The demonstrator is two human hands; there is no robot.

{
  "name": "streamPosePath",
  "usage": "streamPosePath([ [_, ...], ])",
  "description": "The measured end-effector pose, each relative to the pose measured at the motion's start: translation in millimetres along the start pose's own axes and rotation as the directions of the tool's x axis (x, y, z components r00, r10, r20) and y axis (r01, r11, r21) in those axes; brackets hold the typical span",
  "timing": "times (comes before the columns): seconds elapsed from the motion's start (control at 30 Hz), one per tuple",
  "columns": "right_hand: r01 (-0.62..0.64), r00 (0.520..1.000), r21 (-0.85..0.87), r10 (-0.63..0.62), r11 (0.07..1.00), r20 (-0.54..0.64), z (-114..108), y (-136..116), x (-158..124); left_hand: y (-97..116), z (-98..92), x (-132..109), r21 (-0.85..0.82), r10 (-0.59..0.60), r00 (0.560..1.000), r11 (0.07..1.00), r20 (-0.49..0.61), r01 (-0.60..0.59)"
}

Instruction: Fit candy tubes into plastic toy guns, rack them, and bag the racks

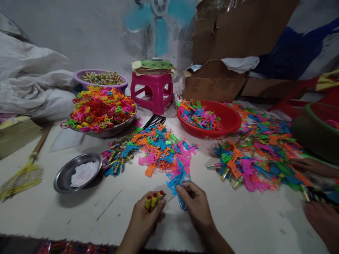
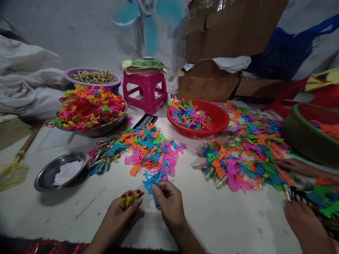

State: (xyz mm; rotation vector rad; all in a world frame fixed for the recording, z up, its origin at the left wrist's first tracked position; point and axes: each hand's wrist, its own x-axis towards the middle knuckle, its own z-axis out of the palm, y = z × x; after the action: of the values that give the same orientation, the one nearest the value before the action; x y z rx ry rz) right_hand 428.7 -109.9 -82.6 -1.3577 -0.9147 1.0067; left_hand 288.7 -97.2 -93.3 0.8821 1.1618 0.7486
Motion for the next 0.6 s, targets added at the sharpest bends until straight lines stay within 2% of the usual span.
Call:
streamPosePath([
  [0.1,-0.011,0.999,0.012,0.01,1.0,0.05,12.1,-1.1,-4.3,-5.4,1.2,0.2,0.059,0.026,0.999,0.998,0.027,-0.028],
  [0.27,0.043,0.999,-0.038,-0.044,0.998,-0.019,19.1,4.1,-8.2,-11.4,2.1,1.7,0.124,0.089,0.996,0.988,0.025,-0.091],
  [0.37,0.063,0.995,-0.076,-0.068,0.995,-0.068,24.7,8.2,-11.8,-7.1,3.9,-3.0,0.285,0.281,0.96,0.92,-0.001,-0.269],
  [0.43,0.064,0.987,-0.077,-0.075,0.995,-0.14,30.3,10.4,-14.8,-2.4,6.6,-7.9,0.423,0.438,0.898,0.805,0.051,-0.416],
  [0.5,0.052,0.981,-0.067,-0.063,0.996,-0.184,30.6,12.0,-14.9,2.0,9.3,-10.4,0.493,0.485,0.858,0.713,0.166,-0.499],
  [0.57,0.021,0.985,-0.111,-0.039,0.994,-0.167,16.3,12.4,-8.1,5.6,8.8,-5.9,0.508,0.426,0.866,0.702,0.262,-0.5],
  [0.6,0.002,0.986,-0.169,-0.03,0.986,-0.165,1.8,12.1,-1.5,7.5,6.3,-0.2,0.521,0.399,0.881,0.711,0.255,-0.473],
])
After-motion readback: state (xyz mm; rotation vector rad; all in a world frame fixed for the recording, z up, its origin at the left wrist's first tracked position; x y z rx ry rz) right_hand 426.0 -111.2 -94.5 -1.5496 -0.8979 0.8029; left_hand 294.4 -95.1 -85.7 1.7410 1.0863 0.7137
